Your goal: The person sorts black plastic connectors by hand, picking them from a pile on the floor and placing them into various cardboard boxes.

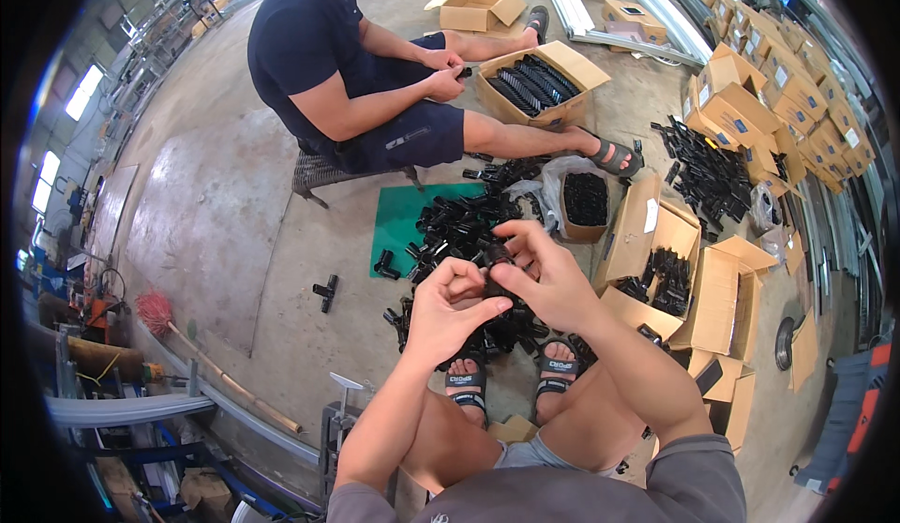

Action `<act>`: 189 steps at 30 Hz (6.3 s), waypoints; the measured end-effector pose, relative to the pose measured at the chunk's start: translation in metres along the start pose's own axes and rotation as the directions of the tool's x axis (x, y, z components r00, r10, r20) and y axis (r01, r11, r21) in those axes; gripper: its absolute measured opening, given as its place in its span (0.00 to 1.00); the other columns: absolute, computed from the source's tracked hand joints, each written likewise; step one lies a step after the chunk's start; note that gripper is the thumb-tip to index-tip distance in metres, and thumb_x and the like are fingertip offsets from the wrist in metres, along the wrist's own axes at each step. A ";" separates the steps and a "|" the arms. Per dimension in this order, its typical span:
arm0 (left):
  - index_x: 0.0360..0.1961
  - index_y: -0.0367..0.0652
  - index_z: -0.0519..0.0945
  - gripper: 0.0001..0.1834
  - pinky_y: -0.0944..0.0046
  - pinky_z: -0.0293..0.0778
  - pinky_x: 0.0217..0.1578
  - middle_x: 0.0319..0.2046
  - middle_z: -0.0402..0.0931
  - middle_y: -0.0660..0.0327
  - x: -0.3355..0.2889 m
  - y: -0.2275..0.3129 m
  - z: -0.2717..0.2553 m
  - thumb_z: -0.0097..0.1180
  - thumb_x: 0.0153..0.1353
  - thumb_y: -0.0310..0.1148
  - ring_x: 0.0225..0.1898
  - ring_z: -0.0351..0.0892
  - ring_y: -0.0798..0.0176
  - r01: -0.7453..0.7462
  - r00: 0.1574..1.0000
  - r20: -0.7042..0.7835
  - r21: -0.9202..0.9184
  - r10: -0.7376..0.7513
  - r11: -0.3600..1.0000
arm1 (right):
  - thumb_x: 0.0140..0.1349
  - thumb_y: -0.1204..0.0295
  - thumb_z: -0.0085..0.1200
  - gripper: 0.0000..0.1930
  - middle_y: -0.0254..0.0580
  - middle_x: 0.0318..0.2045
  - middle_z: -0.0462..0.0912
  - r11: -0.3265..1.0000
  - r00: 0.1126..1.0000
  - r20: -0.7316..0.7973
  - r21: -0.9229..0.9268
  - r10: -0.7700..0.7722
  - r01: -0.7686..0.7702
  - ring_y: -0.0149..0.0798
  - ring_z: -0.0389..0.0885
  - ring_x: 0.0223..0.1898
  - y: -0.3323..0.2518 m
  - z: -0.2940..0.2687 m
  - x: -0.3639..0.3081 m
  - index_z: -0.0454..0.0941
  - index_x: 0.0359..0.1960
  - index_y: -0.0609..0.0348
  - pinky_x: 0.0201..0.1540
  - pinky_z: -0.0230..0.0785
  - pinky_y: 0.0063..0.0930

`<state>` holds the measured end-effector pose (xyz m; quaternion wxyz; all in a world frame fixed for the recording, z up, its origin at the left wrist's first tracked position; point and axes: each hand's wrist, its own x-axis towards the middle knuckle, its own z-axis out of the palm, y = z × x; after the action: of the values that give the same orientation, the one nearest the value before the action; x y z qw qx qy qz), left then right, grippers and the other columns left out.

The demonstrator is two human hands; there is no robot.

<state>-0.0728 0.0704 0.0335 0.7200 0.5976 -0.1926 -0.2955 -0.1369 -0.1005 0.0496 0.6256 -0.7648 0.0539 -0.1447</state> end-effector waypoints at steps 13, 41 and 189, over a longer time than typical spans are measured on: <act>0.58 0.39 0.73 0.30 0.55 0.75 0.58 0.55 0.79 0.44 -0.004 -0.004 0.007 0.70 0.56 0.33 0.60 0.78 0.50 0.077 0.978 0.150 0.394 -0.147 0.916 | 0.58 0.57 0.67 0.20 0.50 0.25 0.84 0.606 0.892 -0.131 -0.690 0.434 -0.396 0.41 0.83 0.26 0.121 -0.145 -0.101 0.82 0.34 0.67 0.32 0.73 0.34; 0.60 0.37 0.71 0.28 0.59 0.75 0.57 0.54 0.78 0.46 0.027 -0.018 -0.003 0.64 0.59 0.19 0.58 0.78 0.55 0.266 0.915 0.182 0.400 -0.360 0.877 | 0.54 0.65 0.67 0.14 0.49 0.39 0.86 0.281 0.630 -0.323 -0.689 0.706 -0.668 0.53 0.83 0.46 0.349 -0.271 -0.136 0.80 0.40 0.55 0.50 0.76 0.44; 0.73 0.45 0.60 0.43 0.61 0.76 0.57 0.53 0.79 0.55 -0.004 0.000 0.008 0.65 0.57 0.15 0.54 0.79 0.64 -0.116 0.992 0.052 0.111 0.111 0.987 | 0.61 0.78 0.63 0.18 0.43 0.40 0.85 0.993 0.991 0.050 0.013 -0.121 0.121 0.32 0.85 0.42 -0.007 -0.013 -0.003 0.80 0.54 0.64 0.49 0.77 0.29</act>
<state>-0.0810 0.0673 0.0354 0.6957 0.6189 -0.2594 -0.2561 -0.1444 -0.1107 0.0583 0.6206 -0.7669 -0.0094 -0.1632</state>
